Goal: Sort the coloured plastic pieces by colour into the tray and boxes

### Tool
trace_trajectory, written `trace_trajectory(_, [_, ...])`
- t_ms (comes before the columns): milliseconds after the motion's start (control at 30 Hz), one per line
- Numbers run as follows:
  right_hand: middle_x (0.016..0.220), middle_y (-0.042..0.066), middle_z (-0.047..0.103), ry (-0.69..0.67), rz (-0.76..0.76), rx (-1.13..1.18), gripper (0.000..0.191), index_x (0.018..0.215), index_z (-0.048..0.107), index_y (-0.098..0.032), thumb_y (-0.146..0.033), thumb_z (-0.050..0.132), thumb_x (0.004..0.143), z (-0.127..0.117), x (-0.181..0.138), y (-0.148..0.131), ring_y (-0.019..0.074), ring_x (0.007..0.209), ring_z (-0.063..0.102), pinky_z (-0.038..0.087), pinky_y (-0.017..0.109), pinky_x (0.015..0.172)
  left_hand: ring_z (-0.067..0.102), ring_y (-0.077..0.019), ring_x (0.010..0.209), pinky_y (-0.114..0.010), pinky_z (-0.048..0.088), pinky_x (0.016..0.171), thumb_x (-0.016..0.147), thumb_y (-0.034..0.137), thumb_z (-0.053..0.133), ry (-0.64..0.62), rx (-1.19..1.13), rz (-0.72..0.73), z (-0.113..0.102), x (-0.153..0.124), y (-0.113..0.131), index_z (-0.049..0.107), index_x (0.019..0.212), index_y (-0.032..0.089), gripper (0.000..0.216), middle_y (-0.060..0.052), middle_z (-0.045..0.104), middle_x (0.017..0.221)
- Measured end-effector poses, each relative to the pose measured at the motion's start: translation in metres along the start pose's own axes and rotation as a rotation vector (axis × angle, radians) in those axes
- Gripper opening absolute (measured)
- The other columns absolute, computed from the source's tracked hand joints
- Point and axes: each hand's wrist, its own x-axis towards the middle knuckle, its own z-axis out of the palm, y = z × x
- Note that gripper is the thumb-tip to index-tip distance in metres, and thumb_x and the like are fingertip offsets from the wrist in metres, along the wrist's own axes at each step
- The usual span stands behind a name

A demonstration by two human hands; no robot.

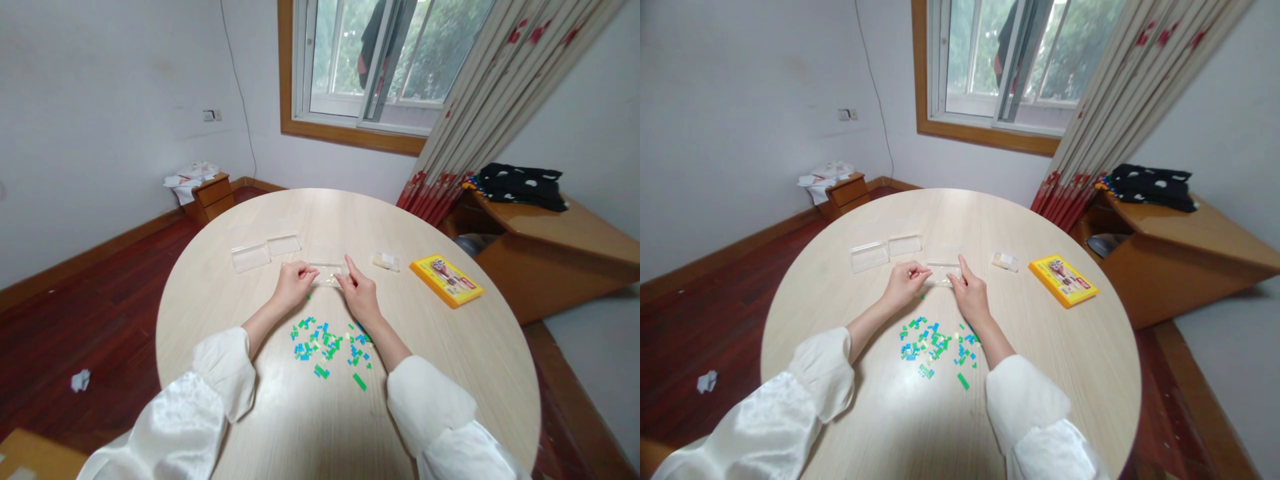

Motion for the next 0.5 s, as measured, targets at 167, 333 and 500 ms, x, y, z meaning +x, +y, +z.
trace_trajectory(167, [0.053,-0.008,0.028,0.024,-0.005,0.123,0.052,0.114,0.064,-0.008,-0.042,0.055,0.076,0.001,0.003,0.001,0.0089,0.05,0.027,0.027,0.023,0.051,0.044,-0.01,0.049,-0.023,0.034,0.054,0.074,0.023,0.061,-0.005,0.013,-0.008,0.002,0.001,-0.005,0.068,0.063,0.013,0.017,0.003,0.054,0.05])
trace_trajectory(333, [0.045,-0.009,0.027,-0.321,0.089,0.29,0.036,0.074,0.07,-0.011,-0.046,0.066,0.066,-0.012,0.005,-0.004,0.0062,0.046,0.022,0.018,0.023,0.045,0.047,-0.0104,0.05,-0.023,0.035,0.055,0.075,0.022,0.061,0.008,0.046,-0.009,0.002,0.003,-0.011,0.069,0.063,0.012,0.017,0.002,0.057,0.052])
trace_trajectory(500, [0.042,-0.012,0.023,-0.919,0.168,0.279,0.027,0.069,0.07,-0.011,-0.038,0.073,0.062,-0.033,0.0,-0.016,0.0043,0.044,0.019,0.015,0.022,0.044,0.047,-0.0106,0.05,-0.024,0.035,0.055,0.075,0.024,0.061,0.009,0.048,-0.001,0.001,0.003,-0.012,0.069,0.064,0.012,0.018,0.002,0.057,0.051])
